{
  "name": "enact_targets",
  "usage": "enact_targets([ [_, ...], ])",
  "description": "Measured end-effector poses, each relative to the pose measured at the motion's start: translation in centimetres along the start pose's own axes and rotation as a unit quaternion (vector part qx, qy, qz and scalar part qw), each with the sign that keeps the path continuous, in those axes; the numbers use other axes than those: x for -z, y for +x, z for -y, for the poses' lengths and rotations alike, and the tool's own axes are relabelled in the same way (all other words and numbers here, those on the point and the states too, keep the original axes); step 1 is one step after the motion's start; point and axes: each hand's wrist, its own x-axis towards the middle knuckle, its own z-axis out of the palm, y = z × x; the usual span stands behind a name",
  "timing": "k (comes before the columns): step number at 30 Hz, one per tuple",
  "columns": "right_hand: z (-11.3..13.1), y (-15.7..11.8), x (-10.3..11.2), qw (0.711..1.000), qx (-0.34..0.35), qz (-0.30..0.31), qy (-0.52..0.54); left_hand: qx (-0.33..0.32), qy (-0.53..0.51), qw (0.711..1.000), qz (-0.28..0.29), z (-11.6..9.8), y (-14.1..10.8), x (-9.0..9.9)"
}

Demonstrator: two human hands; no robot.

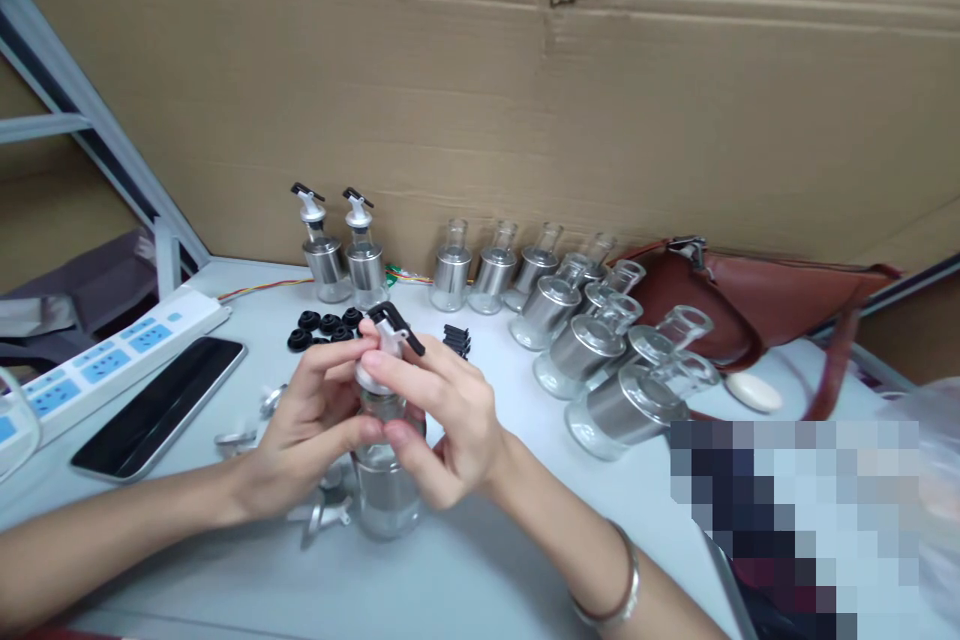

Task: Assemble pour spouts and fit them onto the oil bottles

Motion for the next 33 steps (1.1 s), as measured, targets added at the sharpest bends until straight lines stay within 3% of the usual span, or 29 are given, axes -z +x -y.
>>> enact_targets([
  [8, 0.2, -0.1, 0.1, 0.998, -0.019, -0.002, -0.052, 0.025, -0.078, 0.997, -0.016, -0.6, 0.4, -0.4],
  [24, 1.5, -0.3, -1.3, 0.993, -0.093, -0.074, 0.013, 0.040, -0.124, 0.988, -0.083, -1.0, 0.6, -0.7],
  [33, 1.1, 0.7, 0.0, 0.997, -0.072, -0.035, -0.015, -0.002, -0.024, 0.997, -0.070, -1.5, 1.5, -0.8],
])
